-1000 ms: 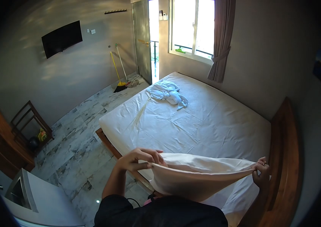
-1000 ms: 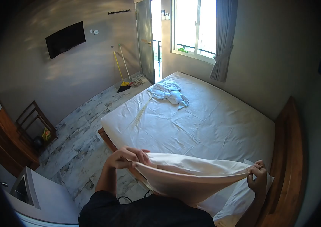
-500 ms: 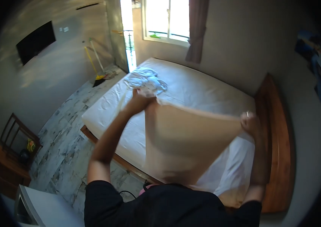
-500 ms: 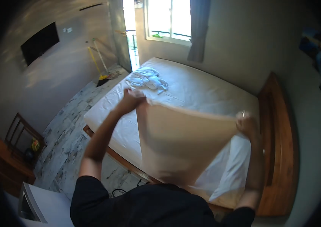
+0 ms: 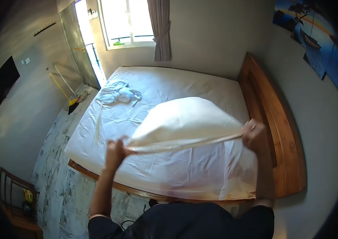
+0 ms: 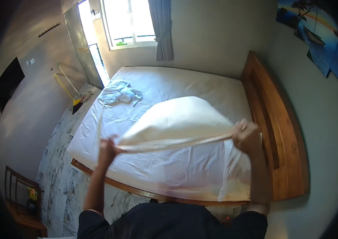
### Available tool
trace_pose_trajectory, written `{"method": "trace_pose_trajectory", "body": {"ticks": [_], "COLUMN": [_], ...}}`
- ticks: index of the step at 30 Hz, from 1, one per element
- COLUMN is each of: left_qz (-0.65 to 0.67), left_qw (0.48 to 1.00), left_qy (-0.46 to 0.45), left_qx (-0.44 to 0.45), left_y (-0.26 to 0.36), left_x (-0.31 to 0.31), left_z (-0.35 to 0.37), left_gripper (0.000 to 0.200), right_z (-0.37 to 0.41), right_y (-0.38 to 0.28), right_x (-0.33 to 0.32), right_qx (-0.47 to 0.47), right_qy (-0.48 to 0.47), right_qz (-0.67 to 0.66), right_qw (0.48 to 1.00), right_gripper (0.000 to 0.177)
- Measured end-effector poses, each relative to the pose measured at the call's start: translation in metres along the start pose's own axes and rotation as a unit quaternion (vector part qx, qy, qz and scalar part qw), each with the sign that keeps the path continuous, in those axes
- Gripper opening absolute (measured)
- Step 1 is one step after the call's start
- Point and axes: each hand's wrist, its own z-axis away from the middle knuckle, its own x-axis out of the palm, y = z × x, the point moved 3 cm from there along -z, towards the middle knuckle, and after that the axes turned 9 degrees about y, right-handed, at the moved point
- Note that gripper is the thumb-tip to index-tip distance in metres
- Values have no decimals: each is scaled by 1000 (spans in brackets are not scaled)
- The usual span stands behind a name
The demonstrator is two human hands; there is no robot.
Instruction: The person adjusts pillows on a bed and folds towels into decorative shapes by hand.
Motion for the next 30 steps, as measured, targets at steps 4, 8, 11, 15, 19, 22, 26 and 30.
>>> {"method": "trace_pose_trajectory", "body": {"ticks": [4,8,11,15,19,22,26,30], "left_qz": [67,29,-20,115,217,207,271,313], "left_qw": [980,902,801,714,663,604,519,435], "left_qy": [-185,-419,-567,-637,-432,-417,-430,-417], "left_qx": [-10,-100,-191,-267,-571,-647,-688,-734], "left_y": [-7,-14,-9,-33,-52,-35,28,47], "left_x": [118,195,223,233,270,313,329,333], "left_z": [135,266,339,382,387,369,333,341], "left_gripper": [19,17,28,56,81,93,90,83], "right_z": [134,295,355,360,351,369,345,364], "right_y": [-45,-93,-127,-103,-7,83,174,258], "right_x": [62,129,119,82,46,17,-37,-80], "right_qx": [132,215,321,417,440,450,450,434], "right_qy": [-161,-356,-500,-411,-302,-221,-212,-211], "right_qz": [-83,-154,-204,-214,-111,-1,108,203], "right_qw": [975,896,778,781,839,865,861,852], "right_gripper": [7,11,14,14,23,21,23,34]}}
